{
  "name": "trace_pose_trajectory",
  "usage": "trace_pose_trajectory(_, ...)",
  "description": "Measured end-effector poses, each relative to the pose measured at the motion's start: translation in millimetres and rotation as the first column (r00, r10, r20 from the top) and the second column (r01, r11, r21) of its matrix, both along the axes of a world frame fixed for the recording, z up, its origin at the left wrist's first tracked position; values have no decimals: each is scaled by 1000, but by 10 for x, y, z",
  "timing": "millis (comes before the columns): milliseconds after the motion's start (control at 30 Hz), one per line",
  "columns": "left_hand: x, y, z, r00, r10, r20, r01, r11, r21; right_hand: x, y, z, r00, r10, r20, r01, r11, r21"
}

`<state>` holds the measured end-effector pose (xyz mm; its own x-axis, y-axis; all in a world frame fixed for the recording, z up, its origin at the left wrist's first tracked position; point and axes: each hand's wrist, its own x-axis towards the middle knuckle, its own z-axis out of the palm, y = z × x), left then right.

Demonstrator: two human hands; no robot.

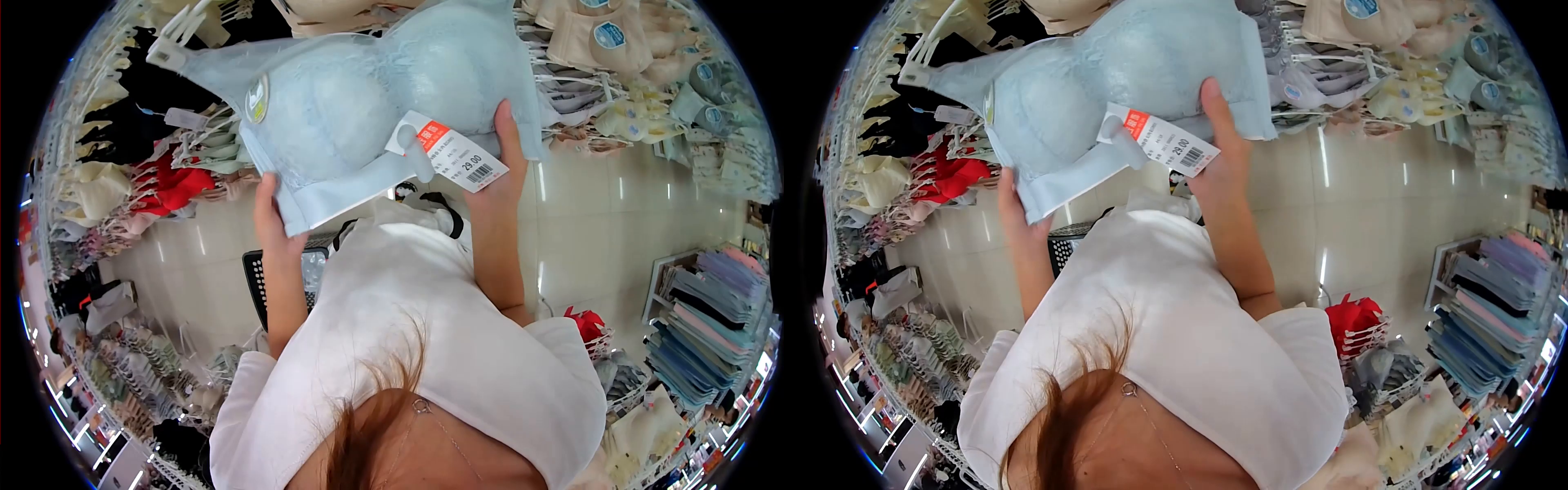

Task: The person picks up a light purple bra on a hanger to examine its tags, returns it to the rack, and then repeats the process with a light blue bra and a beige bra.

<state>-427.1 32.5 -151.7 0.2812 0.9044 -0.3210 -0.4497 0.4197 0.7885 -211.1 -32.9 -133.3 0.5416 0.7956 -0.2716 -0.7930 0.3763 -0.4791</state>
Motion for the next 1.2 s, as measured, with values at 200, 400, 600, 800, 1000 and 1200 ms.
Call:
trace_pose_trajectory(200, 134, -409, -414, 692, -712, 117, 714, 699, 39, -108, -66, 139, 999, -18, 50, 19, 1000, -17)
trace_pose_trajectory(400, 610, -237, -255, 835, -510, 206, 397, 819, 415, -241, -58, 155, 995, 59, 82, -58, 998, -6)
trace_pose_trajectory(600, 553, -116, 5, 949, -136, 284, 61, 964, 258, -191, -90, 13, 984, 36, 175, -29, 999, -42)
trace_pose_trajectory(800, 629, -198, 120, 978, 115, 175, -156, 957, 244, -159, -168, -79, 996, 22, 81, -20, 999, -27)
trace_pose_trajectory(1000, 707, -262, 171, 960, 246, 131, -276, 896, 346, -118, -143, -86, 937, 36, 347, -7, 996, -85)
trace_pose_trajectory(1200, 721, -301, 152, 940, 337, 50, -330, 865, 378, -155, -172, 16, 948, 150, 282, -139, 989, -57)
